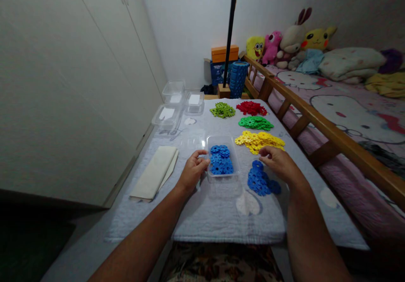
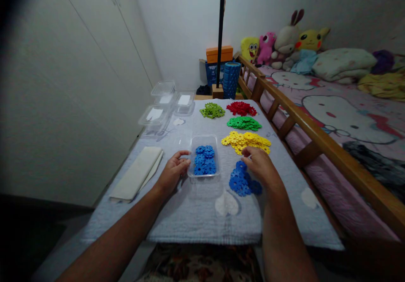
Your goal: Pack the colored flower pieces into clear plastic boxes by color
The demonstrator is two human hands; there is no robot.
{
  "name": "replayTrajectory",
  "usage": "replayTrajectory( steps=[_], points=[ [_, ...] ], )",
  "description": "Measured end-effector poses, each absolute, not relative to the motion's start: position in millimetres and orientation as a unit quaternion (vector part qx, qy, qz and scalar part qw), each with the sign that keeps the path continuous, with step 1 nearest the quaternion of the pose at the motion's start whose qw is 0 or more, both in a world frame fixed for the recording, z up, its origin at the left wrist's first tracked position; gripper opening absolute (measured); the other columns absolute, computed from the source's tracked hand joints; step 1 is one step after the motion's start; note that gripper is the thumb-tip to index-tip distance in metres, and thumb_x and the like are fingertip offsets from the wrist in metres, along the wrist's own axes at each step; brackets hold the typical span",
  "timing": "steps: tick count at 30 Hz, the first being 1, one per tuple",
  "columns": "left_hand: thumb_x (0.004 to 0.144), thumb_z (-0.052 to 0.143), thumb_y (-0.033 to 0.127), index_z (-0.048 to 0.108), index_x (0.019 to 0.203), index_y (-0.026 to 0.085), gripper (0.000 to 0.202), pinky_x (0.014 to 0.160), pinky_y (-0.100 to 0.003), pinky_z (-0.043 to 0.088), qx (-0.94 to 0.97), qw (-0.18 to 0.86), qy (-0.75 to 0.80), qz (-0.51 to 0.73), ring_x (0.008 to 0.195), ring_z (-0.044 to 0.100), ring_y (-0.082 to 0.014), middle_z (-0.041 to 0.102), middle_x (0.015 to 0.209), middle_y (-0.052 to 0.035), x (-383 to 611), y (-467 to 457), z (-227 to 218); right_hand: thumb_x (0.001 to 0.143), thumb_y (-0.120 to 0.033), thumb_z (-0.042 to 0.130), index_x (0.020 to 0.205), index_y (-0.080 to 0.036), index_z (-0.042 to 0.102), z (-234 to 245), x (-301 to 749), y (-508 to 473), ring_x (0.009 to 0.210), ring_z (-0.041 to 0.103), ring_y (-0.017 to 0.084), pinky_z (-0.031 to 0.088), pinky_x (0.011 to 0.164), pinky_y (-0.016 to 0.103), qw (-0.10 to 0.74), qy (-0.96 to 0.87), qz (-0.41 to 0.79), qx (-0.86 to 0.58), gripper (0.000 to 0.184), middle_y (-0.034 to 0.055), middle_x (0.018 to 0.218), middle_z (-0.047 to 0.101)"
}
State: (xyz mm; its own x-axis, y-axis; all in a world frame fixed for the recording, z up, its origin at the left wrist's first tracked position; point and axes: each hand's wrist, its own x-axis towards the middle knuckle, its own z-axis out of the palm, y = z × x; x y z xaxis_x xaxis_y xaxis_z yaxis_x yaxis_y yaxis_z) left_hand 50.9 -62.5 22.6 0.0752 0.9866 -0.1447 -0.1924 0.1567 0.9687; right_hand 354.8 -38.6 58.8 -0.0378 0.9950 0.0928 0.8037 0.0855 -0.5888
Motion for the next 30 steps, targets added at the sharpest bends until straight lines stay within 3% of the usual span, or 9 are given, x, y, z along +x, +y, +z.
replayTrajectory(
  steps=[4, 12, 19, 22, 30],
  points=[
    [0.072, 0.076, 0.039, 0.054, 0.102, 0.020, 0.042, 0.045, -0.018, 0.025, 0.404, 0.615, 0.462, 0.495, 0.043, 0.034, -0.0057, 0.045, 0.056, 0.0113, 50, -62, 22, 0.074, -0.023, 0.065, 0.081, -0.021, 0.069, 43, 366, -43, 0.076, 0.063, 0.020, 0.044, 0.067, 0.029, 0.196, -0.700, 0.241, -0.643, 0.008, 0.0041, 0.080, 0.070],
    [0.068, 0.077, 0.034, 0.053, 0.095, 0.021, 0.039, 0.044, -0.018, 0.026, 0.366, 0.652, 0.448, 0.491, 0.042, 0.033, -0.0048, 0.042, 0.055, 0.0121, 50, -61, 24, 0.070, -0.022, 0.068, 0.079, -0.022, 0.064, 19, 361, -38, 0.080, 0.059, 0.020, 0.044, 0.072, 0.031, 0.192, -0.712, 0.197, -0.646, 0.010, 0.0033, 0.082, 0.064],
    [0.068, 0.078, 0.033, 0.051, 0.089, 0.022, 0.036, 0.042, -0.017, 0.023, 0.359, 0.678, 0.427, 0.479, 0.042, 0.032, -0.0045, 0.043, 0.055, 0.0113, 49, -59, 23, 0.069, -0.026, 0.065, 0.078, -0.022, 0.060, 18, 366, -41, 0.077, 0.057, 0.018, 0.043, 0.068, 0.029, 0.255, -0.681, 0.254, -0.638, 0.011, 0.0010, 0.081, 0.062],
    [0.068, 0.078, 0.033, 0.050, 0.086, 0.021, 0.035, 0.043, -0.017, 0.024, 0.367, 0.685, 0.420, 0.469, 0.043, 0.033, -0.0046, 0.043, 0.055, 0.0108, 47, -59, 22, 0.073, -0.028, 0.061, 0.077, -0.022, 0.060, 26, 364, -44, 0.070, 0.056, 0.017, 0.042, 0.063, 0.029, 0.273, -0.658, 0.302, -0.633, 0.008, 0.0004, 0.074, 0.062],
    [0.067, 0.079, 0.033, 0.051, 0.082, 0.021, 0.035, 0.041, -0.016, 0.024, 0.363, 0.698, 0.418, 0.454, 0.042, 0.036, -0.0045, 0.044, 0.054, 0.0100, 43, -54, 23, 0.082, -0.030, 0.060, 0.080, -0.021, 0.063, 82, 319, -49, 0.071, 0.059, 0.017, 0.044, 0.066, 0.029, 0.343, -0.700, 0.278, -0.561, 0.009, 0.0016, 0.076, 0.065]
  ],
)
